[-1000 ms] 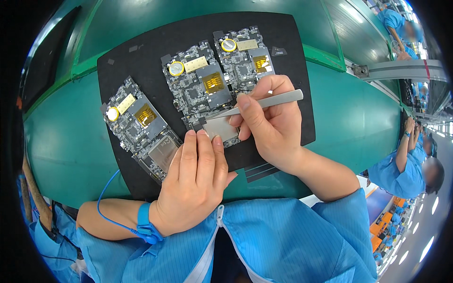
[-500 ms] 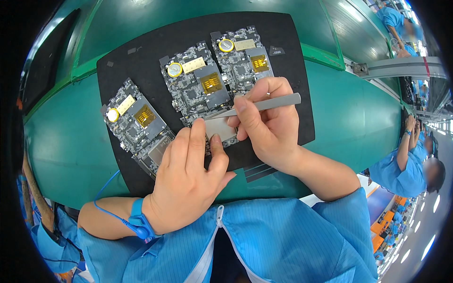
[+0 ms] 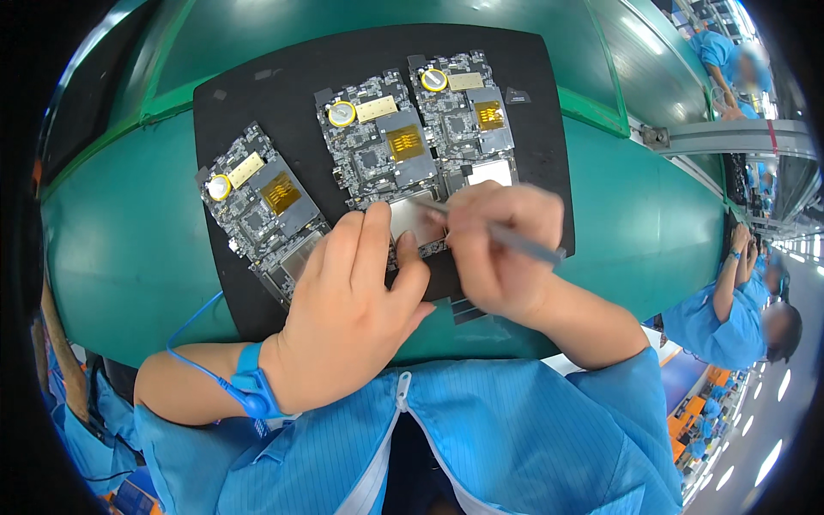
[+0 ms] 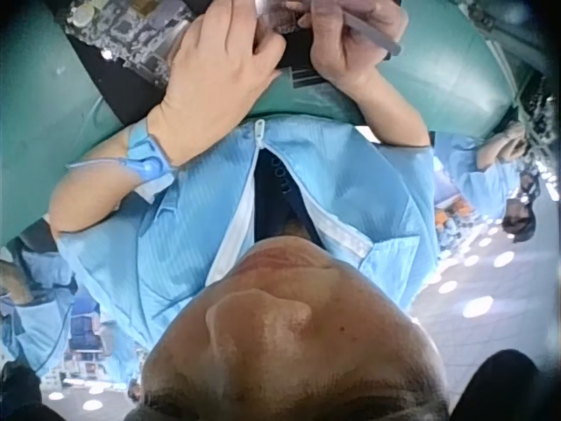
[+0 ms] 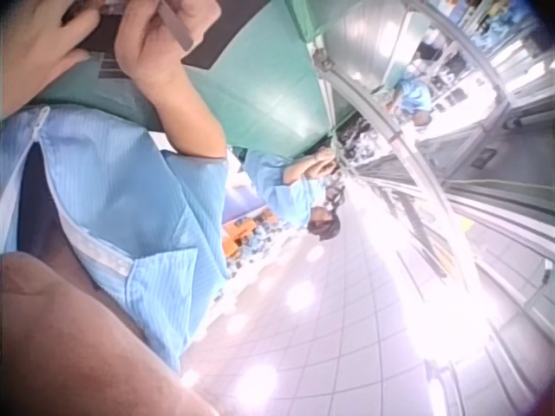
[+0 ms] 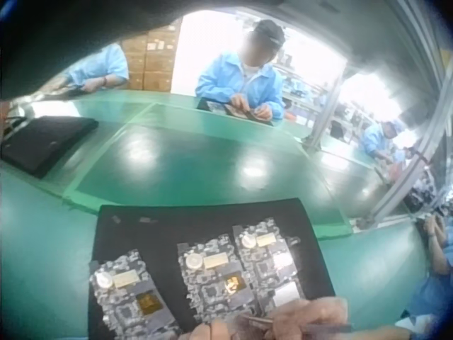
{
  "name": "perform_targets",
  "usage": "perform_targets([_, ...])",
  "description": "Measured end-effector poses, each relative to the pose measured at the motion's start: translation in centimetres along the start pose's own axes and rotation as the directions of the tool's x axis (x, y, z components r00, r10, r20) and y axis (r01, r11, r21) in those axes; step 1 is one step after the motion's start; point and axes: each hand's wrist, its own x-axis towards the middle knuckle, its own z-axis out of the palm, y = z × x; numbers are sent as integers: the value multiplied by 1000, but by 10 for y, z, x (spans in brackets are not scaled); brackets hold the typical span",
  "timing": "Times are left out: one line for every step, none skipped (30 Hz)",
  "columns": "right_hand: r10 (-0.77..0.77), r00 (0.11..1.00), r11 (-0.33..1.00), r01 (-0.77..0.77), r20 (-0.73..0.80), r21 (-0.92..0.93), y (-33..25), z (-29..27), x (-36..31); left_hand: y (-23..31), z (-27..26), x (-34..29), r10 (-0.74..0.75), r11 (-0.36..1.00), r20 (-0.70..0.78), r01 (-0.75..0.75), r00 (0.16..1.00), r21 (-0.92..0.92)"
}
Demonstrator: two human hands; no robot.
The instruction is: The person uses tweezers to pick up small rectangular components from a sheet and places them onto specific areas of circuit boards. The person repeats this process for multiple boards, carefully positioning each component with the tool.
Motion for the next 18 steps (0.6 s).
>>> perform_targets([36,997,996,-31,-69,79,2,2,1,-2,-1,1,1,1000,9,-1,1000,-12])
perform_targets([77,988,986,-56,-136,156,4,3,0,-3,-2,2,5,1000,17,-4,1000,-25])
perform_targets([123,972,970,-75,-199,233,6,4,0,-4,-4,2,9,999,25,-8,1000,-38])
perform_targets([69,988,978,-40,-138,205,6,0,-1,-2,-5,2,9,1000,34,-10,999,21])
perform_targets([57,994,976,-34,-99,213,5,0,-1,2,-5,0,3,997,46,-6,999,79])
perform_targets([43,997,975,-29,-59,222,3,2,0,6,-5,-3,-5,991,58,-3,998,136])
perform_targets([30,999,972,-24,-19,232,0,6,0,9,-3,-8,-5,983,67,-8,998,183])
perform_targets([72,991,950,-33,-115,310,-1,14,-2,13,1,-12,8,973,79,-25,997,227])
perform_targets([89,994,951,-65,-67,302,-1,11,-3,16,3,-14,19,962,91,-43,996,271])
perform_targets([107,994,951,-97,-19,293,0,8,-2,17,5,-15,38,954,97,-65,995,292])
perform_targets([123,992,949,-127,33,289,1,7,-2,16,4,-14,41,954,96,-67,995,294])
perform_targets([110,994,946,-111,23,303,2,9,-1,16,3,-13,44,953,94,-70,995,295])
perform_targets([94,995,954,-98,30,284,3,9,-1,15,2,-12,48,952,93,-73,995,296])
perform_targets([77,996,961,-84,36,265,4,8,-1,15,2,-12,49,951,87,-73,995,301])
perform_targets([61,997,967,-69,42,245,4,8,-1,16,2,-12,51,949,81,-74,995,305])
perform_targets([51,998,972,-55,25,230,4,9,-1,16,2,-11,54,948,75,-75,996,310])
perform_targets([40,999,975,-41,11,219,4,11,-1,16,3,-11,55,948,71,-74,996,310])
perform_targets([29,1000,978,-27,-3,207,4,12,0,16,3,-11,56,948,68,-74,996,310])
